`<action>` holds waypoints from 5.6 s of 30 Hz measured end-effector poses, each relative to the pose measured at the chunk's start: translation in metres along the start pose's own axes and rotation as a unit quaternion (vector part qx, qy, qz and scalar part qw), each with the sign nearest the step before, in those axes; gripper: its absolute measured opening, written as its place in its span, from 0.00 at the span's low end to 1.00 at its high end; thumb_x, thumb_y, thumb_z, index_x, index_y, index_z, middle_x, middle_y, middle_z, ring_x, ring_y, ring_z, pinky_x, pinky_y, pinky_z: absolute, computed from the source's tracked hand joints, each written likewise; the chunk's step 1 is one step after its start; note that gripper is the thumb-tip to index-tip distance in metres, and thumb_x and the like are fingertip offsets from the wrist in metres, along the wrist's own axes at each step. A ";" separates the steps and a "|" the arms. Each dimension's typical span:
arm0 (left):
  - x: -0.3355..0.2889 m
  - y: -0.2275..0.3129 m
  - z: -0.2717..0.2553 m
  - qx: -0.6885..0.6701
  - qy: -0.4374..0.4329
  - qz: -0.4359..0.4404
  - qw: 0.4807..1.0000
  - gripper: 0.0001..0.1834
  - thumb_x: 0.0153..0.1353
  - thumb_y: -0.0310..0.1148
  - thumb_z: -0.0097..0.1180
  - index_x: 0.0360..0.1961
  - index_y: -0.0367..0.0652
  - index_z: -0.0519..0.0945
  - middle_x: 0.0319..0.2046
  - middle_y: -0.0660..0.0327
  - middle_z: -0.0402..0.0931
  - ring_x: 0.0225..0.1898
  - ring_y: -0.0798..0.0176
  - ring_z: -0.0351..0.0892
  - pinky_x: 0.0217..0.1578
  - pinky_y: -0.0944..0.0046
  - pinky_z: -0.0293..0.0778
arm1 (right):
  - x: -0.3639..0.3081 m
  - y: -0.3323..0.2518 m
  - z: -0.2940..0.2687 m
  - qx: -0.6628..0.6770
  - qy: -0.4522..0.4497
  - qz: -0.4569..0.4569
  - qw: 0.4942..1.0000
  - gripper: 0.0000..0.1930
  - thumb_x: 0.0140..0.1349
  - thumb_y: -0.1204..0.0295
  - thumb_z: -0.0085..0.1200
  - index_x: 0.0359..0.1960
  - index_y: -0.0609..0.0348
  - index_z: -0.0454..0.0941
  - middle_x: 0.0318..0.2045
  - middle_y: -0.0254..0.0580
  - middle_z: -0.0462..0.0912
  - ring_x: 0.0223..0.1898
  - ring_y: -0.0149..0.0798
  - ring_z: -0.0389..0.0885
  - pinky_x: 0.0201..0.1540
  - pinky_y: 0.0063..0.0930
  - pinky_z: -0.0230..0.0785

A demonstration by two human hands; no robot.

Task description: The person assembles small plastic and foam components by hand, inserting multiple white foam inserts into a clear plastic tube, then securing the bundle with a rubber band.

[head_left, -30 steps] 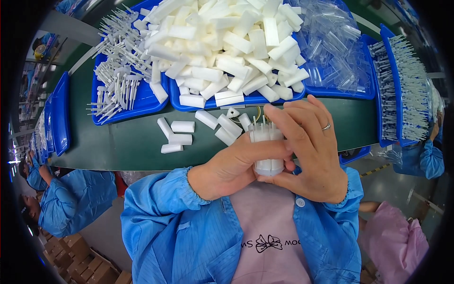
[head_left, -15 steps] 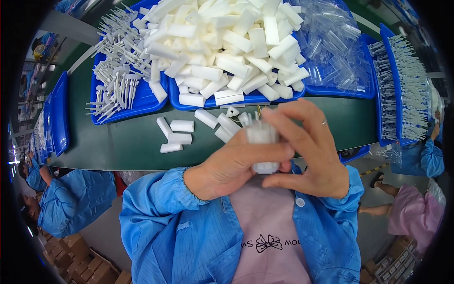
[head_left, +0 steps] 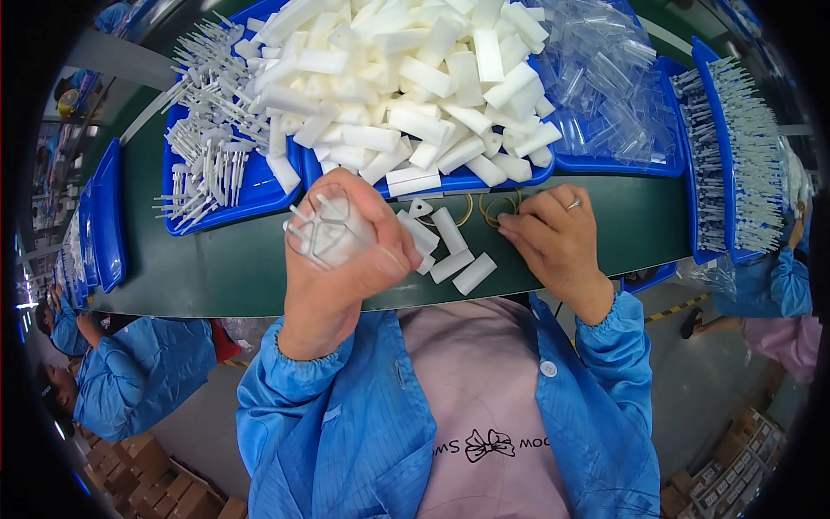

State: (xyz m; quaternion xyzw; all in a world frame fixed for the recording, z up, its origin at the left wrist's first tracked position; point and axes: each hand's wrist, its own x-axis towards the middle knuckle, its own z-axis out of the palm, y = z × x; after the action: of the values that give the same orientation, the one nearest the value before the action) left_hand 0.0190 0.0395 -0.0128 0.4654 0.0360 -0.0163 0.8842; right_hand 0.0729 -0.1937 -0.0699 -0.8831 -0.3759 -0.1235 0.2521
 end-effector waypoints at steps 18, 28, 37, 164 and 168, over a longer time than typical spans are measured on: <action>-0.004 -0.016 0.007 0.217 -0.044 -0.034 0.975 0.35 0.44 0.25 0.69 0.56 0.39 0.69 0.26 0.66 0.74 0.27 0.76 0.69 0.31 0.77 0.65 | 0.002 -0.005 0.009 -0.007 0.009 0.059 0.998 0.06 0.49 0.74 0.60 0.28 0.52 0.75 0.28 0.33 0.70 0.31 0.39 0.68 0.36 0.33 0.55; 0.019 -0.054 0.031 0.397 -0.100 0.077 0.909 0.26 0.42 0.32 0.69 0.46 0.44 0.76 0.31 0.57 0.78 0.29 0.56 0.79 0.31 0.64 0.74 | 0.011 -0.024 -0.025 0.215 0.071 0.106 0.968 0.04 0.53 0.76 0.55 0.28 0.58 0.72 0.29 0.39 0.74 0.33 0.40 0.72 0.36 0.32 0.56; 0.018 -0.034 0.038 0.328 -0.171 -0.073 0.926 0.17 0.44 0.30 0.70 0.33 0.41 0.74 0.27 0.67 0.74 0.29 0.75 0.70 0.32 0.73 0.68 | 0.006 0.005 -0.035 0.891 0.013 0.159 0.424 0.14 0.63 0.64 0.53 0.42 0.57 0.65 0.32 0.35 0.71 0.31 0.32 0.74 0.45 0.29 0.69; -0.002 0.115 -0.142 0.254 0.260 0.293 0.884 0.24 0.67 0.38 0.49 0.59 0.37 0.62 0.51 0.56 0.68 0.46 0.66 0.72 0.47 0.69 0.70 | 0.262 0.122 -0.122 0.168 -0.037 0.127 0.977 0.21 0.55 0.68 0.60 0.49 0.60 0.69 0.38 0.38 0.76 0.36 0.30 0.75 0.36 0.23 0.70; -0.024 0.107 -0.175 0.080 0.247 0.301 0.918 0.27 0.65 0.39 0.51 0.61 0.39 0.61 0.51 0.53 0.68 0.42 0.64 0.74 0.45 0.68 0.73 | 0.344 0.213 -0.065 -0.087 -0.016 0.048 0.995 0.22 0.46 0.60 0.67 0.39 0.61 0.76 0.35 0.47 0.80 0.38 0.41 0.79 0.40 0.30 0.72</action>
State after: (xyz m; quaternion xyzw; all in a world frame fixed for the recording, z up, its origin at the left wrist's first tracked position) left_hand -0.0069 0.2445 -0.0216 0.5128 0.1097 0.3628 0.7703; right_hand 0.4619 -0.1473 0.0496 -0.9205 -0.3248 -0.1292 0.1744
